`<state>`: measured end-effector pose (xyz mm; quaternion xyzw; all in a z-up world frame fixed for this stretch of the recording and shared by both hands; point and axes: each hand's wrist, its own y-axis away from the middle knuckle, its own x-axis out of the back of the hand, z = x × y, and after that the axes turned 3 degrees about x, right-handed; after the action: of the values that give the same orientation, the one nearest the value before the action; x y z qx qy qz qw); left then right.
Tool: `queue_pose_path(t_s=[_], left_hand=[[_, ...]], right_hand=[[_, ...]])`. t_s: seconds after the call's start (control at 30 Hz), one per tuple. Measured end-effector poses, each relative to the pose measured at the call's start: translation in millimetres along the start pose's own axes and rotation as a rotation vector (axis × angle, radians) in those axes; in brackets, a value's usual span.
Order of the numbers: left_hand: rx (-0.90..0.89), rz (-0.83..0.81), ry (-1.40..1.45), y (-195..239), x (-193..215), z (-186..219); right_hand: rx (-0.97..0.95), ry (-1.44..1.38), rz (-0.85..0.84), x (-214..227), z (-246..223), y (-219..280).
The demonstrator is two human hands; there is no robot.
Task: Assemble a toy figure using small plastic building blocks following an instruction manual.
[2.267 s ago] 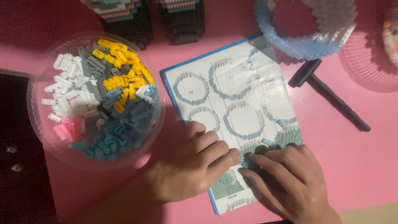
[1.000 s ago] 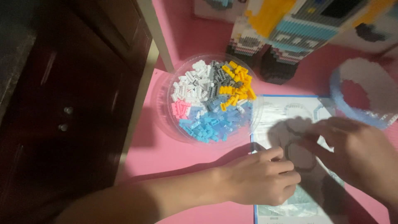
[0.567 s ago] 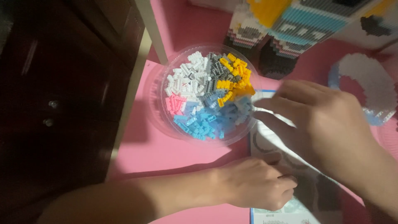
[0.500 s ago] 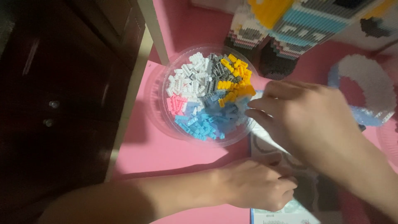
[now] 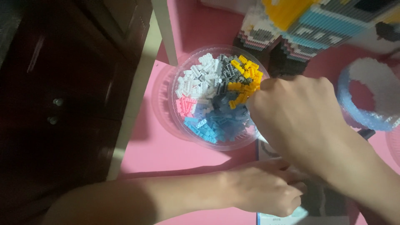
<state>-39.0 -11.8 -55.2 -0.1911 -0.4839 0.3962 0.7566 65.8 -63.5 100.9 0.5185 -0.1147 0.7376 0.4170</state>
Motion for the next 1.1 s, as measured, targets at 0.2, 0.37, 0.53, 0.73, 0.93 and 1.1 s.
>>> queue_pose_path(t_s=[0.2,0.37,0.53,0.73,0.93,1.1], left_hand=[[0.183,0.047,0.127,0,-3,7],[0.102,0.059,0.079,-2,1,4],[0.041,0.099,0.115,-4,0,1],[-0.017,0.069,0.024,-2,-2,-1],[-0.025,0.076,-0.036,-2,-2,-1],[-0.029,0.046,-0.052,-2,3,0]], right_hand=[[0.008,-0.039,0.049,0,9,1],[0.003,-0.273,0.073,-3,8,-3],[0.077,-0.429,0.278,-13,14,4],[0.116,-0.453,0.286,-20,12,2],[0.166,-0.555,0.353,-13,14,3],[0.15,-0.738,0.362,-3,39,28]])
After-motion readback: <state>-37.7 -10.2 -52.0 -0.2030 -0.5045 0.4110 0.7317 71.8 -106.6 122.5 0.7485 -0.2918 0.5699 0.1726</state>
